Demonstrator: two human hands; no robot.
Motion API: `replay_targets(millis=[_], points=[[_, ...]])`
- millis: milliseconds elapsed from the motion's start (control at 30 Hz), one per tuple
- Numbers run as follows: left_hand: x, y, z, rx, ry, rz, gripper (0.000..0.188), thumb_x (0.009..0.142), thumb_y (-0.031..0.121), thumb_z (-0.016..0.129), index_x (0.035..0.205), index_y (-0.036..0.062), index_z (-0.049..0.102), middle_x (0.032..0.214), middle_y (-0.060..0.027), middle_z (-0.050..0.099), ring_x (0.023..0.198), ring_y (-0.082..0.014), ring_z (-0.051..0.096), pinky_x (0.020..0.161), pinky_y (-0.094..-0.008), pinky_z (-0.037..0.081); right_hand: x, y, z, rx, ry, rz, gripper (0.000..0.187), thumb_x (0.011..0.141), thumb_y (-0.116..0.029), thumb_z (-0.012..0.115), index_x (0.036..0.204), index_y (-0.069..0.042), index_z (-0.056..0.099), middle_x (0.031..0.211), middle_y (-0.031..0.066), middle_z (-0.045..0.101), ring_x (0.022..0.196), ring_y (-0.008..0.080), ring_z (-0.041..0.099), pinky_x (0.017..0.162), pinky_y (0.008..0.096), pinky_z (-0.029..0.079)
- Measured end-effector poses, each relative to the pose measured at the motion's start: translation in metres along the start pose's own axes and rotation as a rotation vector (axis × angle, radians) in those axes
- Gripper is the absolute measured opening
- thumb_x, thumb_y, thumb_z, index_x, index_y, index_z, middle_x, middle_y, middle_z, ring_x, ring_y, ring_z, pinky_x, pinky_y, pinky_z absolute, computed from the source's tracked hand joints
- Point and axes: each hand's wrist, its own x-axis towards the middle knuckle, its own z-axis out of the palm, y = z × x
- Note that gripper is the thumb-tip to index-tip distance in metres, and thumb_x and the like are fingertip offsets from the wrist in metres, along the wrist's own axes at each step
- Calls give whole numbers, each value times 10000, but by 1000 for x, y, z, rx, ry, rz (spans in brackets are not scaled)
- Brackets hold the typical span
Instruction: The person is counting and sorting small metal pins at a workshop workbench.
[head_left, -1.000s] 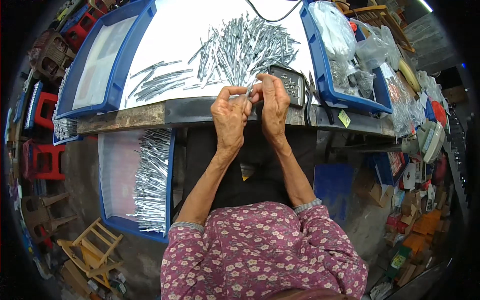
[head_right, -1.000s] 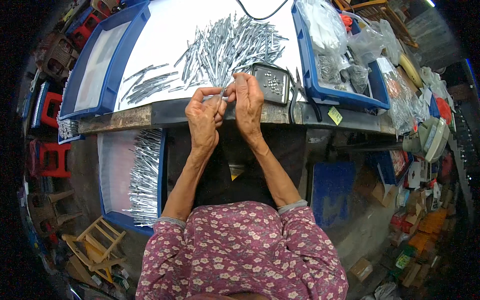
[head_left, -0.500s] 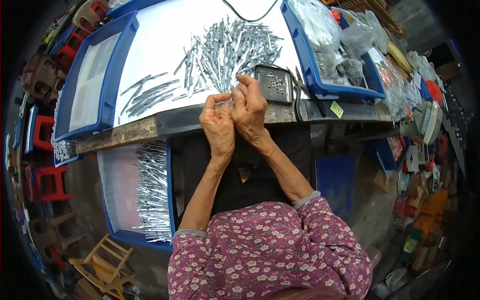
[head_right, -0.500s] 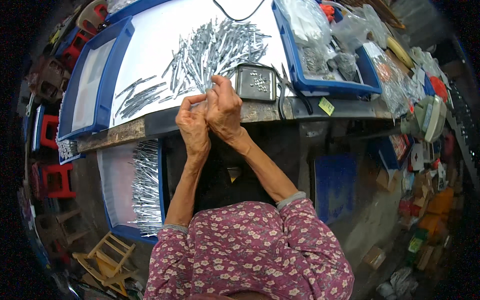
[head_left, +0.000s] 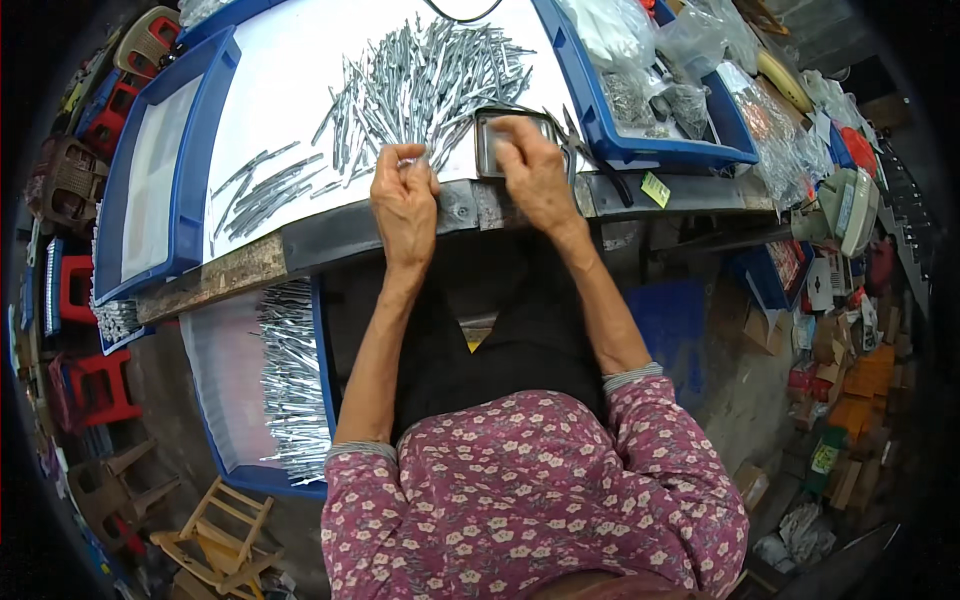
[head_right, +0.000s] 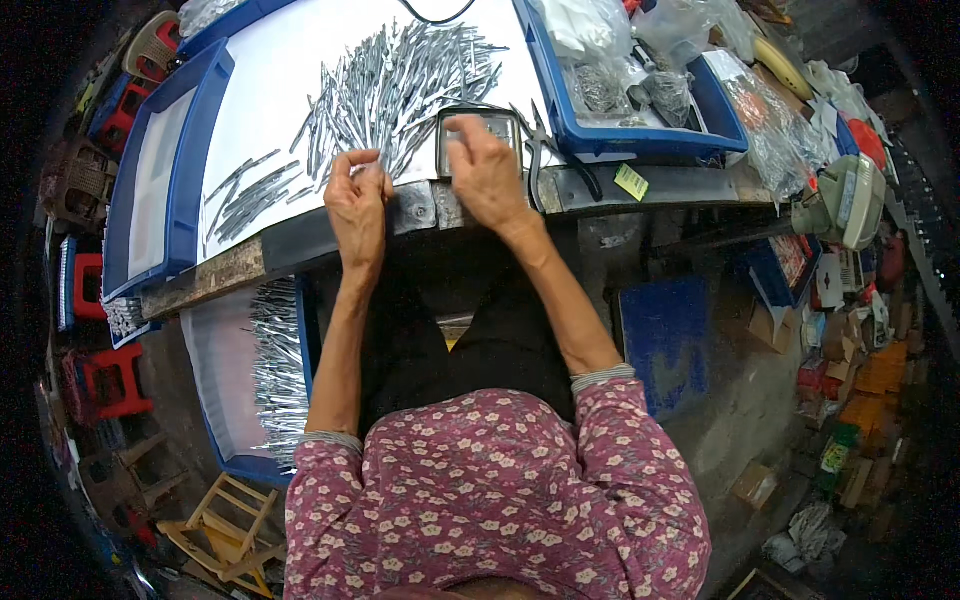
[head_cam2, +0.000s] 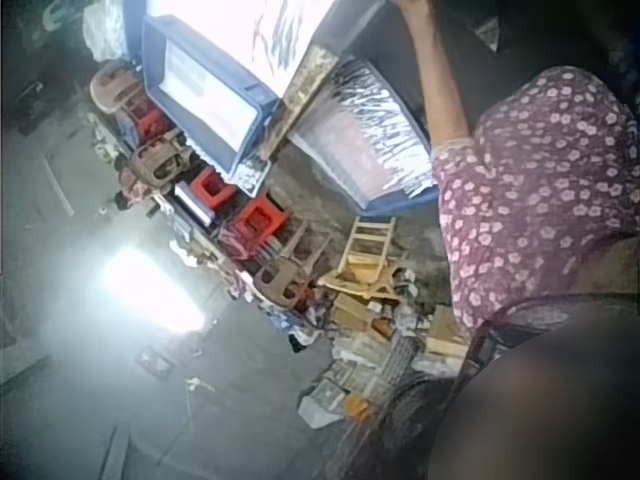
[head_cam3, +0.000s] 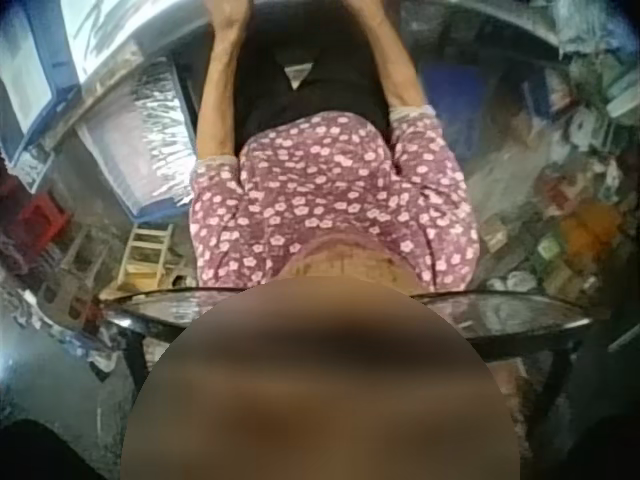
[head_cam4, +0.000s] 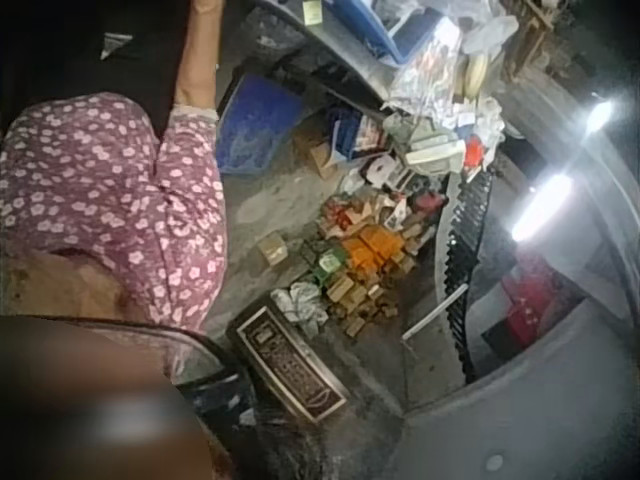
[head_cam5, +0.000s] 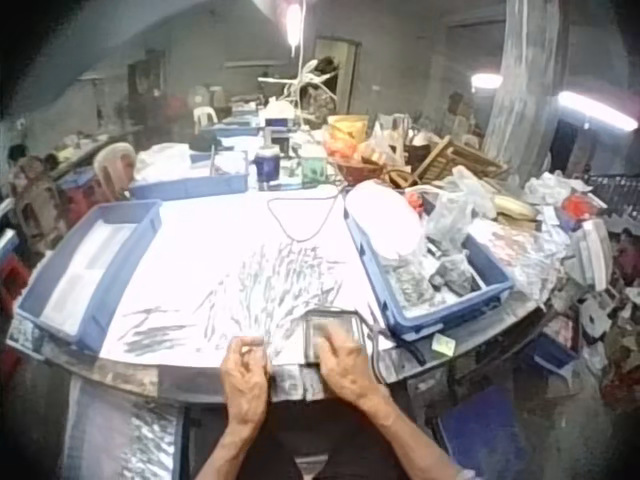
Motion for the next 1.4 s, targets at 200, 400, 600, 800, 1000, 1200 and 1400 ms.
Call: replay_targets(millis=[200,400,600,800,1000,1200,1400], points=[[42,-21,-4,358,-19,193,181,794,35,375,934,-18,477,552,-59,451,499,-136,432,489,-297,362,7,26,-41,-338,-161,-203,90,790,-60,536,848,2,568,732,115,565,647,243,560,591,331,434],[83,-30,-4,720,44,327,272,756,17,389,1005,-42,482,837,-253,548,756,-361,549,693,-426,440,15,19,-37,-373,-319,-336,52,742,-18,569,778,4,539,744,124,524,710,301,537,639,366,422],[108,-46,20,902,52,416,272,667,-15,494,939,-30,491,871,-217,509,850,-358,500,742,-421,443,19,25,-41,-492,-409,-377,65,737,-9,555,782,2,508,744,145,502,733,333,521,641,379,413],[98,-34,21,900,69,375,219,686,-65,460,891,-17,520,867,-198,469,850,-327,475,743,-421,420,26,24,-36,-468,-479,-362,79,730,-8,539,784,15,486,727,183,517,721,373,518,627,406,408],[79,-21,-16,793,48,472,195,684,-57,462,850,-19,558,864,-197,490,831,-321,481,757,-393,408,25,37,-39,-482,-489,-438,172,706,-23,539,782,20,391,700,188,441,678,386,458,604,440,361],[66,-19,-101,881,169,410,185,684,4,469,830,-29,578,836,-193,546,843,-320,510,801,-396,395,22,20,-37,-413,-414,-367,109,800,-64,509,835,13,440,699,207,481,665,386,495,591,415,390],[84,-24,-156,1036,244,300,161,712,-16,501,837,-7,602,830,-188,545,840,-322,494,794,-388,393,19,15,-38,-282,-317,-149,79,813,-44,490,819,17,440,628,119,457,544,194,458,528,304,386]])
